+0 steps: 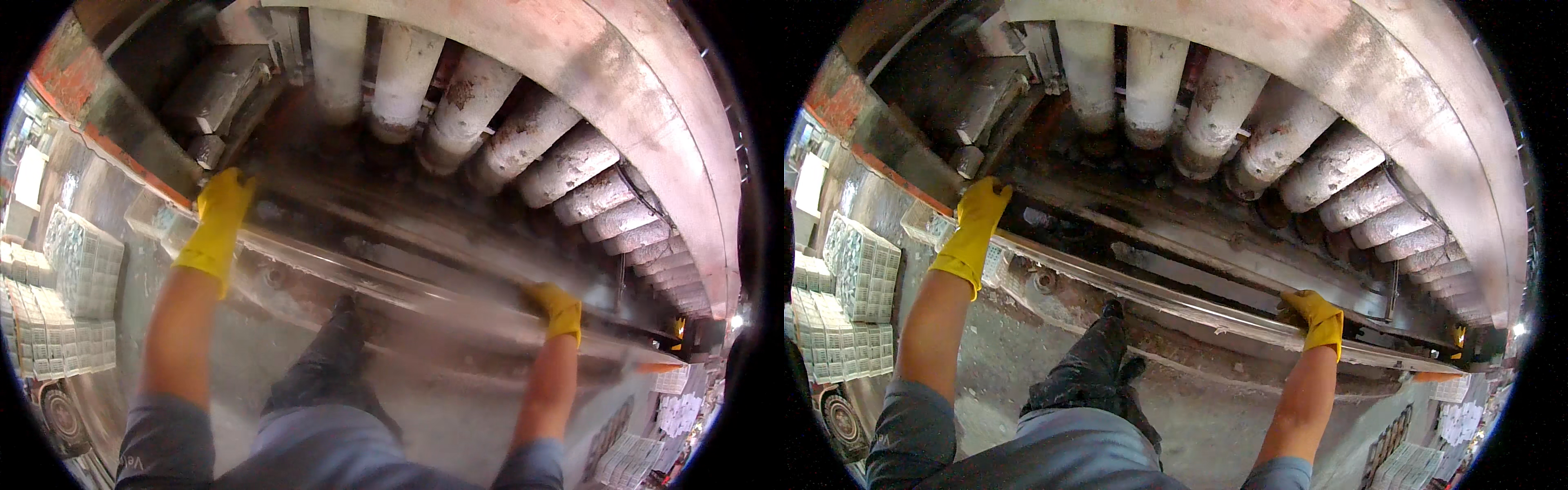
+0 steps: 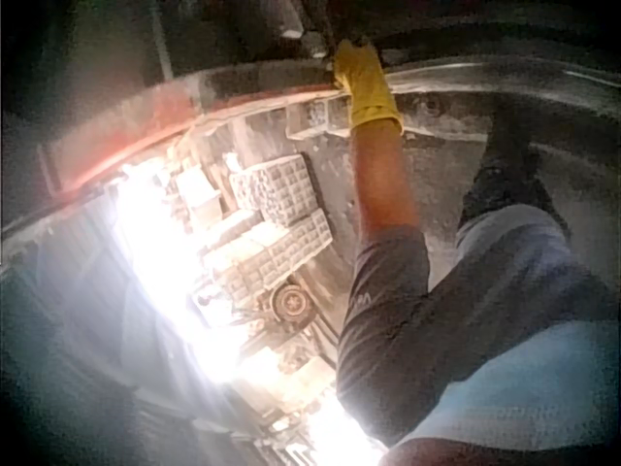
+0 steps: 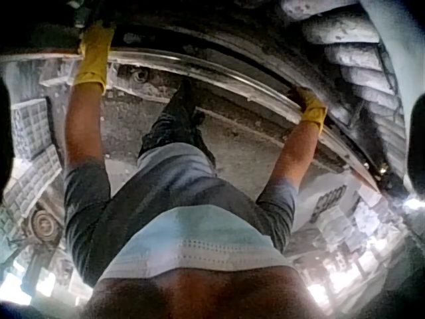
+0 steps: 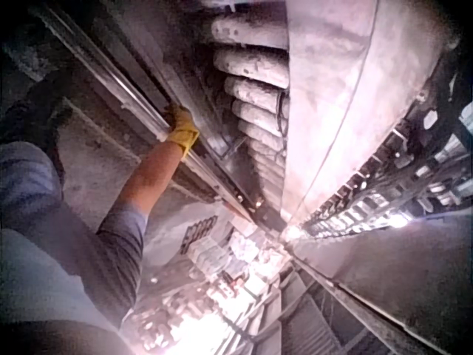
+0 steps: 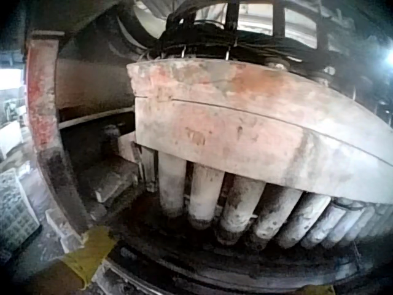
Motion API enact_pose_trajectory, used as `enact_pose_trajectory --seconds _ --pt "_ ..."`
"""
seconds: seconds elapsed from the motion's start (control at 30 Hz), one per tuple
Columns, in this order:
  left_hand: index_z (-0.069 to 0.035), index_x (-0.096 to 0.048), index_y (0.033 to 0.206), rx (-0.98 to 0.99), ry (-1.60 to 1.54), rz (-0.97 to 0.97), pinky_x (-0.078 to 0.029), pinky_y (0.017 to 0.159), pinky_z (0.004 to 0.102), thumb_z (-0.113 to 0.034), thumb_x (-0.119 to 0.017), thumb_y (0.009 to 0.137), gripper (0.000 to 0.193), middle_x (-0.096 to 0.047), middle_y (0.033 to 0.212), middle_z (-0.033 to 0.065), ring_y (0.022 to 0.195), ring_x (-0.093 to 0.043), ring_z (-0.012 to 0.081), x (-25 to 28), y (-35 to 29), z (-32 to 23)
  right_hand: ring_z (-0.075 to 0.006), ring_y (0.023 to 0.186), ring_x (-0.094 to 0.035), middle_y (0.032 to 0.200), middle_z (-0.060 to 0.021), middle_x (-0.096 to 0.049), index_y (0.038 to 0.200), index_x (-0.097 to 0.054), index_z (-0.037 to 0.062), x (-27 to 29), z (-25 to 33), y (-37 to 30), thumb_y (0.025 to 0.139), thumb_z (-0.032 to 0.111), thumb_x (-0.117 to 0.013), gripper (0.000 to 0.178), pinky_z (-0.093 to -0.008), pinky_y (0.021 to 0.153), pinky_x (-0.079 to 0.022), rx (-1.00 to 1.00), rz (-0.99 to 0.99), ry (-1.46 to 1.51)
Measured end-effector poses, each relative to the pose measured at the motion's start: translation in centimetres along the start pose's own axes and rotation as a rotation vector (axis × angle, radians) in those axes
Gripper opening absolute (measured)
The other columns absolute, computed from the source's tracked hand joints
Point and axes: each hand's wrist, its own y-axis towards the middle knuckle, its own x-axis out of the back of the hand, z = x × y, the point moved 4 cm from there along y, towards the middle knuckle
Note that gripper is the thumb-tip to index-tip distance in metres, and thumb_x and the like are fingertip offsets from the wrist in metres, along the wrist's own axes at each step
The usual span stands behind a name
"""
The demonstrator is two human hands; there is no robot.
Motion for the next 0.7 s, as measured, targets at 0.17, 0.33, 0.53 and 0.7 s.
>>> enact_pose_trajectory --seconds 0.17,0.33,0.53,0.7 --pt "-0.012 -0.068 0.119 0.010 -0.004 -0.005 -0.049 0.099 0.0499 -0.054 -0.063 0.090 0.051 -0.069 0.124 0.0174 0.118 -0.064 0.0374 0.3 0.4 -0.4 -0.0220 0.067 -0.071 0.086 -0.0140 -0.076 0.100 -0.073 -0.0021 0.5 0.9 0.8 0.096 0.036 -0.070 0.039 -0.0330 0.063 -0.056 -0.004 0.017 -0.053" --pt "-0.014 -0.073 0.109 -0.004 0.010 -0.120 -0.053 0.093 0.0486 -0.049 -0.067 0.089 0.041 -0.074 0.114 0.0138 0.110 -0.068 0.0368 -0.2 1.1 -0.8 -0.0213 0.066 -0.071 0.086 -0.0134 -0.076 0.095 -0.073 -0.0016 0.9 2.6 0.5 0.098 0.038 -0.067 0.040 -0.0336 0.062 -0.056 0.006 0.006 -0.163" --pt "-0.011 -0.066 0.122 -0.015 -0.009 -0.025 -0.050 0.100 0.0496 -0.052 -0.062 0.091 0.051 -0.068 0.126 0.0173 0.119 -0.063 0.0366 0.0 1.4 -2.5 -0.0249 0.069 -0.071 0.088 -0.0146 -0.076 0.093 -0.074 0.0000 0.6 5.0 -2.7 0.099 0.042 -0.064 0.043 -0.0378 0.065 -0.055 0.318 -0.274 -0.160" --pt "-0.011 -0.067 0.123 -0.050 -0.006 -0.060 -0.049 0.101 0.0490 -0.053 -0.060 0.092 0.052 -0.068 0.126 0.0166 0.120 -0.064 0.0352 -0.4 2.4 -2.7 -0.0354 0.088 -0.071 0.097 -0.0181 -0.074 0.098 -0.074 0.0038 -4.0 6.4 -7.4 0.097 0.048 -0.062 0.046 -0.0448 0.079 -0.054 0.745 -0.856 -0.517"
